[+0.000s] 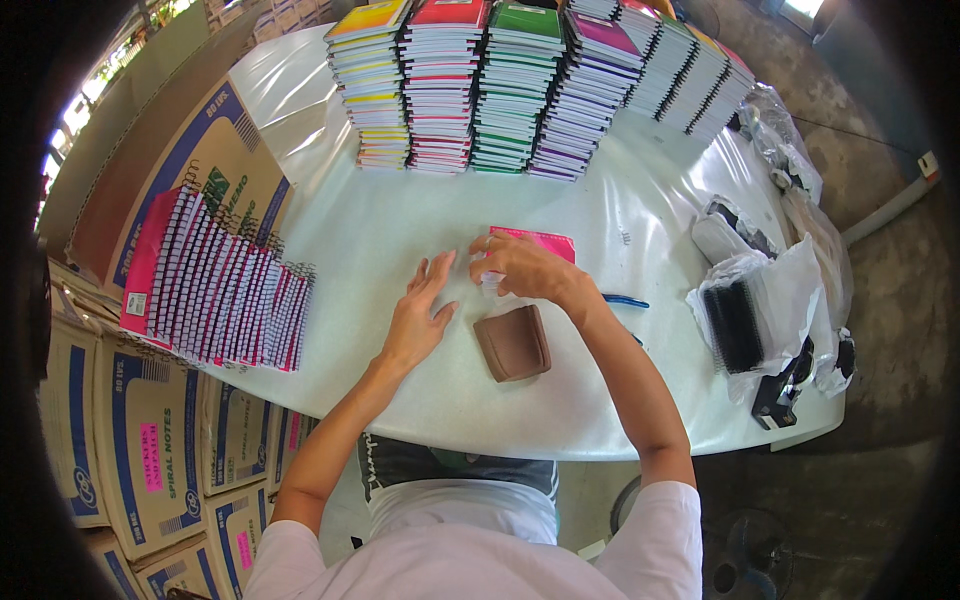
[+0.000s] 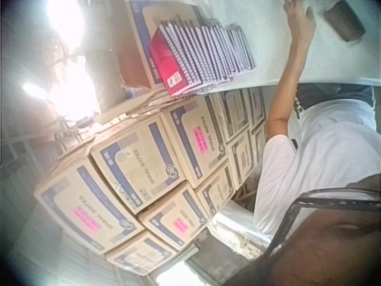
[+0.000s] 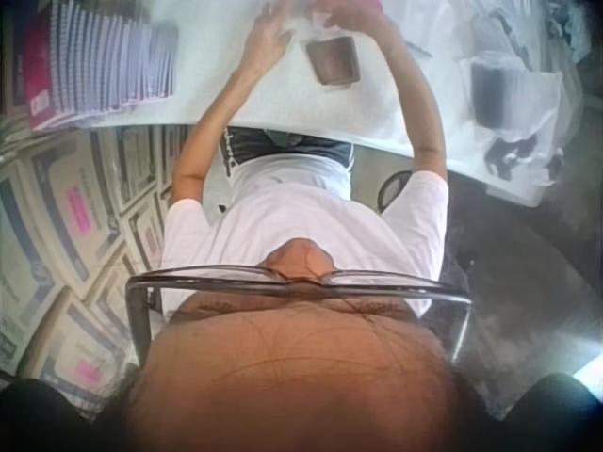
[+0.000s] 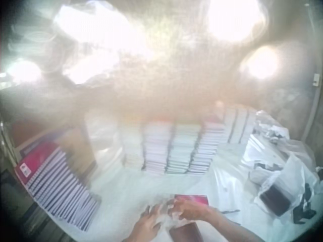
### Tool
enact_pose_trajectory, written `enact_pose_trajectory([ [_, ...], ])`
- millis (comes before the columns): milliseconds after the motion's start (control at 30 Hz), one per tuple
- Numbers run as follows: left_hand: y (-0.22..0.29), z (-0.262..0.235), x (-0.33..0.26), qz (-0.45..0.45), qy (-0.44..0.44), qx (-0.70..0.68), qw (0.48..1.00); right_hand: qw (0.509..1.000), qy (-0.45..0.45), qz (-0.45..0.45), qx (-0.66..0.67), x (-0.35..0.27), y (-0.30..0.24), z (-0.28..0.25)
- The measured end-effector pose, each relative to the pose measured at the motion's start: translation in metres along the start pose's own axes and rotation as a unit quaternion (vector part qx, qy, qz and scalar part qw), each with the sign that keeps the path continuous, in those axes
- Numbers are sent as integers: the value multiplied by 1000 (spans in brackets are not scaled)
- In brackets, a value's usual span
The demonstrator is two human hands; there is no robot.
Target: The person threads a metal spiral coil through the punched holes of small notebooks and uses pliers to crimp the ends of the coil.
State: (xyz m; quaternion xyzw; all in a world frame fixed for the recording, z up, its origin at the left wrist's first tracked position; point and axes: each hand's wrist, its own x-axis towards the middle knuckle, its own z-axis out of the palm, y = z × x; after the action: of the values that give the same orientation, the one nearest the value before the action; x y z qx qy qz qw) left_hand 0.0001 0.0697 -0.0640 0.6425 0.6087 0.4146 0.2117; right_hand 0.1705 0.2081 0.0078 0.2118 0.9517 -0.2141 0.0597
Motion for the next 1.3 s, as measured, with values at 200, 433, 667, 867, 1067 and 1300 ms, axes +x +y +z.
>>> enact_pose_trajectory([
  [200,-3,-3,0,-3,1,-38,999,997,-2,-8,-74,2,-4,-2],
  [433,15,-1,10,-170,25,-369,913,987,96,52,117,-11,-7,-20],
  [667,-3,-3,37,-267,-127,-652,698,948,301,-98,-16,-33,-58,38],
  [867,28,-57,-6,-156,-84,-482,858,928,366,65,34,-85,-83,98],
  [1067,10,-86,-74,-36,-204,-365,908,871,392,49,292,-108,-111,87],
  [1300,6,-91,-89,-32,-144,-294,944,775,350,12,527,-71,-138,137],
])
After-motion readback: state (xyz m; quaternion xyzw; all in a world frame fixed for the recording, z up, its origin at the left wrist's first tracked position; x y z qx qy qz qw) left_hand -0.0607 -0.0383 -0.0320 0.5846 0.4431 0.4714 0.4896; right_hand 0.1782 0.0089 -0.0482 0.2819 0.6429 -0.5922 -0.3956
